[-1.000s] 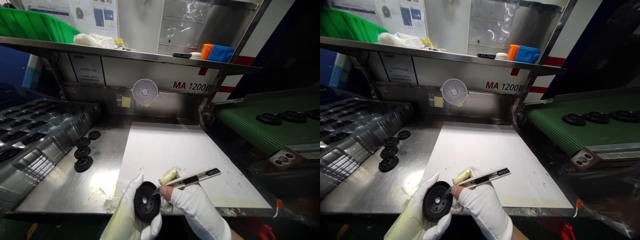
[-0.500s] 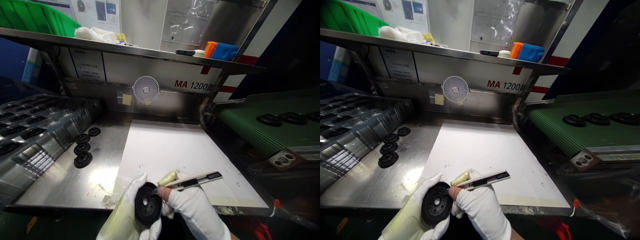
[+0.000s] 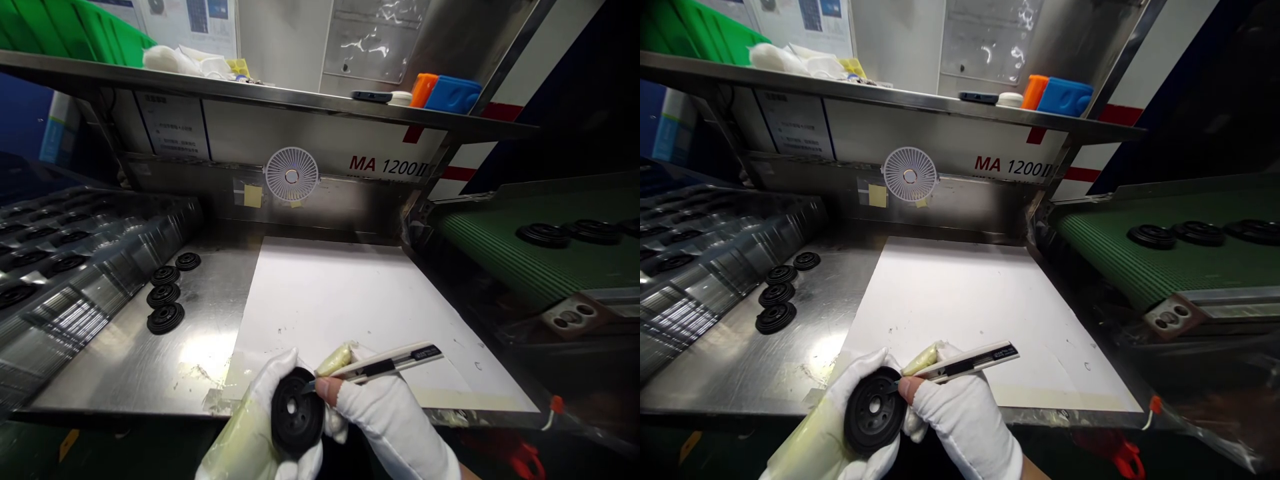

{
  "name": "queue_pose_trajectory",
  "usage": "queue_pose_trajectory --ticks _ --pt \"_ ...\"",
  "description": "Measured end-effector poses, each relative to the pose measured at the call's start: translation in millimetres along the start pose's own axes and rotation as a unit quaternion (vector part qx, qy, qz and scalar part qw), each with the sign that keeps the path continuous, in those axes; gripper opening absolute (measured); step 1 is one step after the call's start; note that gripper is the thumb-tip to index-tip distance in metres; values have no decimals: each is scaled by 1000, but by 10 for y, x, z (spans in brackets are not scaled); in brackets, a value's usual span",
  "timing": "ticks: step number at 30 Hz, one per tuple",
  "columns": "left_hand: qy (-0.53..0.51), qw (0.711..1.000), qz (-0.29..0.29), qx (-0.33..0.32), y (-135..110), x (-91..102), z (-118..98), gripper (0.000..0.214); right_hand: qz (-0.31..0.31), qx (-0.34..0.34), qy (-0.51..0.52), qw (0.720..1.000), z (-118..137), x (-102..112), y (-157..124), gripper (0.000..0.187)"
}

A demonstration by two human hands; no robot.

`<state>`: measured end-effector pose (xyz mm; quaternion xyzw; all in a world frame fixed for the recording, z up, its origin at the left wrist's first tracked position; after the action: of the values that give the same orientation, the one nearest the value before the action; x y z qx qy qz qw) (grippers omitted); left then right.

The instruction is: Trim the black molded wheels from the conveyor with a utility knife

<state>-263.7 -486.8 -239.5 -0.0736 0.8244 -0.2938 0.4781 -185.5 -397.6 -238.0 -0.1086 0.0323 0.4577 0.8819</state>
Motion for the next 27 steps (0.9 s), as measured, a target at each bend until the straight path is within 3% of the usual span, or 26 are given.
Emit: queue_pose_trajectory --ticks 3,9,15,23,27 --pt "-25 1000 0 -10 14 1 -7 56 9 -18 5 1000 -33 6 -2 35" --pt "-48 998 14 -30 40 1 -15 66 -32 17 28 999 18 -20 -6 34" --pt "-94 995 12 -29 47 17 -26 55 -23 14 -2 1000 -4 -12 7 37" --pt "-75 997 11 -4 74 52 16 53 -17 -11 -5 1000 -65 0 14 38" --pt "-38 999 12 -33 84 56 1 63 -12 29 66 997 -28 10 22 36"
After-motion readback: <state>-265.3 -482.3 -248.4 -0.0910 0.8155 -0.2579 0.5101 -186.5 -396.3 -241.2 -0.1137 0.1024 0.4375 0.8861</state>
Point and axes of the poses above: each hand's wrist, its own y-axis towards the middle knuckle, its own x-axis out of the back of the hand, z = x × y, the point moved 3 cm from there along y, towards the middle knuckle, and after that the axes turned 7 degrees about x, right-handed, at the moved point
